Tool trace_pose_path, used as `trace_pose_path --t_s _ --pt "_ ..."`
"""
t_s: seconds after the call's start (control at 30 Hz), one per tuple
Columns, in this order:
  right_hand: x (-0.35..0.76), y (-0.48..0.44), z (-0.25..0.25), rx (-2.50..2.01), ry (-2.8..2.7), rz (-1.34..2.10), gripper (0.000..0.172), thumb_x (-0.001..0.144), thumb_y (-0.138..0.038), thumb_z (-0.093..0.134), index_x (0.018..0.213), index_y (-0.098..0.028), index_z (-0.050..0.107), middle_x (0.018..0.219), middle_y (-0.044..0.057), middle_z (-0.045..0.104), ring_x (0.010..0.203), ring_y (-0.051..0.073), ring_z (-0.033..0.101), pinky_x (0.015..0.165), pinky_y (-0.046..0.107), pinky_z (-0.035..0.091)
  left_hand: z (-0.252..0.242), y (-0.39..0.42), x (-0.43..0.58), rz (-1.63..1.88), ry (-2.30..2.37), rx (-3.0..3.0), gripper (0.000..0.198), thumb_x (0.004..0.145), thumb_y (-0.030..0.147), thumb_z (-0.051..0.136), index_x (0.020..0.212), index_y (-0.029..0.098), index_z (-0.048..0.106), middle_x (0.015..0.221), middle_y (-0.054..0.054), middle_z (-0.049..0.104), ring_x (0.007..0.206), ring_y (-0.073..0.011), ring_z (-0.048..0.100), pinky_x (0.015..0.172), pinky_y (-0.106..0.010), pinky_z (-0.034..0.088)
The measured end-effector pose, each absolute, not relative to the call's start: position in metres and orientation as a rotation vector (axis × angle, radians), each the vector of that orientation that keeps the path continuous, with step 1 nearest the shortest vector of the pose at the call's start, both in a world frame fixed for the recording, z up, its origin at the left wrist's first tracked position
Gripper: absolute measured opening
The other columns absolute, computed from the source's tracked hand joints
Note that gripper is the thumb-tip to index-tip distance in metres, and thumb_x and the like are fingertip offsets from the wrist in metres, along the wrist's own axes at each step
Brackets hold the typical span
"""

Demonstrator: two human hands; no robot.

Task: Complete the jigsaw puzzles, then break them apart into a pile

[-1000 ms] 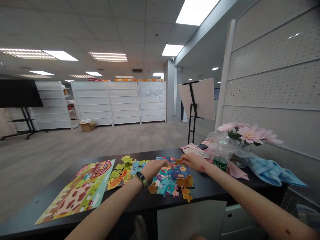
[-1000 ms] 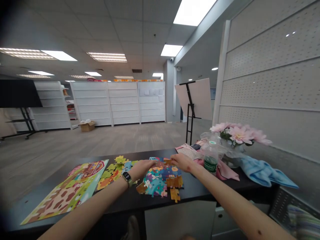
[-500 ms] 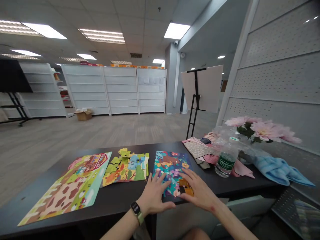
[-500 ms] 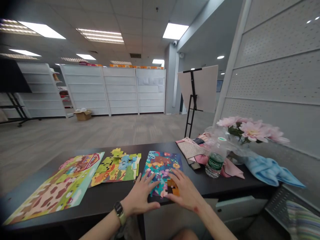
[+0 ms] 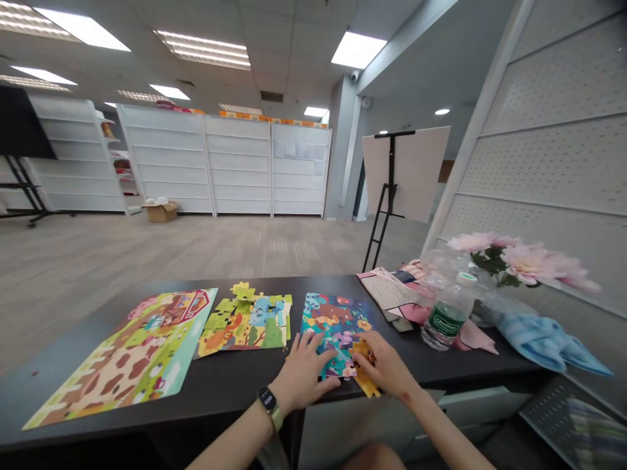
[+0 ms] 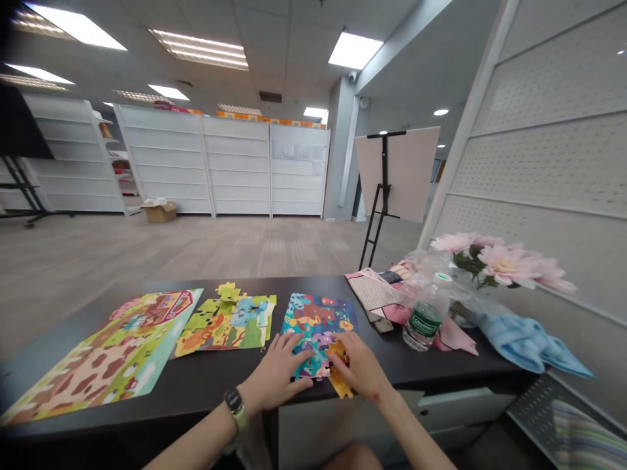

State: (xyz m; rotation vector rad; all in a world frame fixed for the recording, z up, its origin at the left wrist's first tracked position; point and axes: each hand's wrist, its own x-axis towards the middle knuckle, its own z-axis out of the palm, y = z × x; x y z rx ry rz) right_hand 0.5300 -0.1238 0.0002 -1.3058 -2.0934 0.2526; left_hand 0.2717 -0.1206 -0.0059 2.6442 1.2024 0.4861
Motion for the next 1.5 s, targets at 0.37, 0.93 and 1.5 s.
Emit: trace_pose_path --t_s 0.37,0.93,1.5 --pt "0.546 -0.046 0.038 -1.345 -1.789 0.093 0.031 0.096 -0.046 0.046 0.095 -0.019 0.061 0.086 0.007 0.069 0.077 0.021 0.062 0.072 0.032 0.049 0.018 -0.069 0.281 0.667 1.186 2.520 0.043 0.100 0.022 0.040 0.140 0.032 0.051 0.133 -0.003 0.065 0.123 -0.0240 0.059 0.105 -0.039 0.046" --pt "0.547 -0.107 -0.009 -1.589 -2.462 0.335 0.086 0.080 -0.066 0.062 0.154 -0.033 0.033 0.164 0.005 0.024 0.152 0.035 0.013 0.121 0.057 0.011 -0.010 -0.075 0.295 0.686 1.327 2.578 0.056 0.091 0.067 0.049 0.139 0.037 0.052 0.149 -0.005 0.047 0.138 -0.0385 0.036 0.114 -0.067 0.019" --pt "0.516 -0.018 -0.019 -1.644 -1.580 0.317 0.047 0.080 -0.055 0.057 0.111 -0.021 0.070 0.111 0.010 0.073 0.108 0.030 0.067 0.096 0.040 0.049 -0.006 -0.078 0.285 0.666 1.282 2.537 0.101 0.067 0.093 0.047 0.150 0.036 0.038 0.154 -0.008 0.042 0.143 -0.0451 0.026 0.114 -0.072 0.007"
